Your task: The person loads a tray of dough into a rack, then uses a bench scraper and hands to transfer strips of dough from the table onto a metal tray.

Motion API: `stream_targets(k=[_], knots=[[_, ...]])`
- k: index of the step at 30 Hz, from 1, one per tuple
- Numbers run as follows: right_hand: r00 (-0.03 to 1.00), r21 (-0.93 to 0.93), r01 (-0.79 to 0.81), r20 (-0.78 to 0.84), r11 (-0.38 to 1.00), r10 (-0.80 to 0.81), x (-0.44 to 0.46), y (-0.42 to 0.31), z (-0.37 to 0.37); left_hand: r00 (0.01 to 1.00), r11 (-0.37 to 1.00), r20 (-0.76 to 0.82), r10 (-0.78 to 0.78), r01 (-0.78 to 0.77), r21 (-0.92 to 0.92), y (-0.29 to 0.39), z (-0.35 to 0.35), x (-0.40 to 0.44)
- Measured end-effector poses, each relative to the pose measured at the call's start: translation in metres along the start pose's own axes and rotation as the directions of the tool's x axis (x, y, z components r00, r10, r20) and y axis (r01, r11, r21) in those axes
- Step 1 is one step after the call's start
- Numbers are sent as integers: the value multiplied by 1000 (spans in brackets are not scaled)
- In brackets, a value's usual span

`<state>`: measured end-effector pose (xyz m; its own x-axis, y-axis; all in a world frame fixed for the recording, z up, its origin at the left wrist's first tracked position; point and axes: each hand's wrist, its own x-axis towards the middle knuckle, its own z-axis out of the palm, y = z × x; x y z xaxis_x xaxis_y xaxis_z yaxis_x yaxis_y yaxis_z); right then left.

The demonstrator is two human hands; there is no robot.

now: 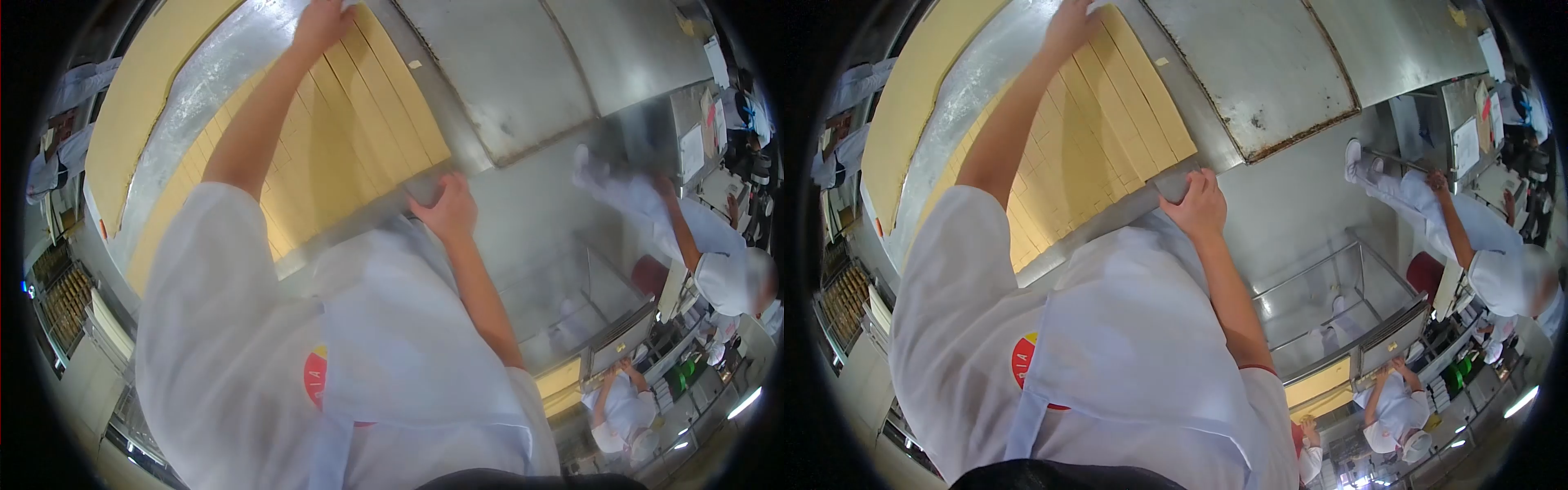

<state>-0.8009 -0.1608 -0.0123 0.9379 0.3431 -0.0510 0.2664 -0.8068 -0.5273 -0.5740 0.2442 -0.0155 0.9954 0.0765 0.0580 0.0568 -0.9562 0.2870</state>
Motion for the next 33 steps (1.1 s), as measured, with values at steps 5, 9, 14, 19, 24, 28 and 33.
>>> stream_targets(k=[5,9,14,19,24,28,33], knots=[[998,-5,49,-38,999,-49,7,-5,-3,974,984,162,-159,142,110,-17,-21,-1],[998,-50,42,-41,998,-44,20,-18,-17,968,978,152,-202,192,77,-9,-26,2],[998,-47,59,-33,997,-60,29,-20,-23,902,926,208,-378,362,109,61,-69,2],[998,-33,68,-6,997,-68,43,-26,-54,837,851,162,-523,502,154,53,-21,23],[992,-39,124,42,991,-123,53,-2,-92,807,827,180,-563,550,118,56,3,33],[979,-17,173,109,985,-171,62,39,-133,757,786,213,-618,589,187,90,-4,38],[967,0,245,75,970,-244,81,106,-186,737,753,161,-656,623,214,172,-25,65]])
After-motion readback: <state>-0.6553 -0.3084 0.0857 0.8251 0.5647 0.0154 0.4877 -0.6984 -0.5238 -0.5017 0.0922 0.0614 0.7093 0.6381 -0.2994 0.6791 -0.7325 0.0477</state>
